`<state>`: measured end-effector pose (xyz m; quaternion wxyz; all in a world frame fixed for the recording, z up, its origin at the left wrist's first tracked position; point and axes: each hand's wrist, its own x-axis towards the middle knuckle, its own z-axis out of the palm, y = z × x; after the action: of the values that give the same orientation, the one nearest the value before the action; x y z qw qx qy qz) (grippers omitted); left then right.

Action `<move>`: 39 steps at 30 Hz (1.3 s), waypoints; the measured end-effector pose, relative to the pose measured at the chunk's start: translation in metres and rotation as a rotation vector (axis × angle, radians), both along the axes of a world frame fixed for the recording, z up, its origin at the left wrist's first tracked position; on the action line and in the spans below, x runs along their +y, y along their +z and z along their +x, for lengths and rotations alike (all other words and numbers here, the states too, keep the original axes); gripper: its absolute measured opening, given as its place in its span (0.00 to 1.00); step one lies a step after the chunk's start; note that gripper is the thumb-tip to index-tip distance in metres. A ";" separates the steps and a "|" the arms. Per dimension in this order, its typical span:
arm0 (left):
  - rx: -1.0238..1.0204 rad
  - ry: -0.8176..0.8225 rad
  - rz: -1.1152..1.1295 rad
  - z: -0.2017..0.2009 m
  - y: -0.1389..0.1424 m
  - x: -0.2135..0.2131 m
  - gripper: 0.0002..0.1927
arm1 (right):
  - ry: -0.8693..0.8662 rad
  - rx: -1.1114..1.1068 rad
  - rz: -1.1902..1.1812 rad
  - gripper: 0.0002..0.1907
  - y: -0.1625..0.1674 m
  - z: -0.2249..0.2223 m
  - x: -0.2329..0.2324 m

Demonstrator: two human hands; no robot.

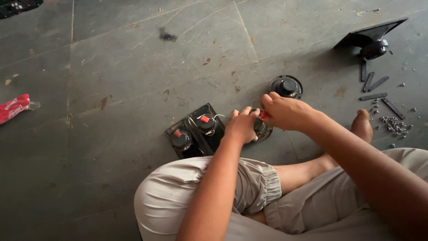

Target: The person sits on the floor and uses a red screwdriver to tighten screws on small circular electronic components. They handle the components one at a time, placing them on a black tray after securing the screws.

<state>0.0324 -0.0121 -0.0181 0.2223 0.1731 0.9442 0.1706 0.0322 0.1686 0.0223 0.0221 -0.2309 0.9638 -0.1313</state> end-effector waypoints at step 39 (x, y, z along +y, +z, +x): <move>0.050 -0.003 0.024 0.000 -0.005 -0.001 0.52 | -0.373 -0.343 0.318 0.28 0.034 -0.004 -0.011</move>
<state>0.0321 -0.0128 -0.0234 0.1969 0.1815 0.9471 0.1771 0.0280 0.1574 0.0567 0.1959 -0.0181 0.9803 -0.0177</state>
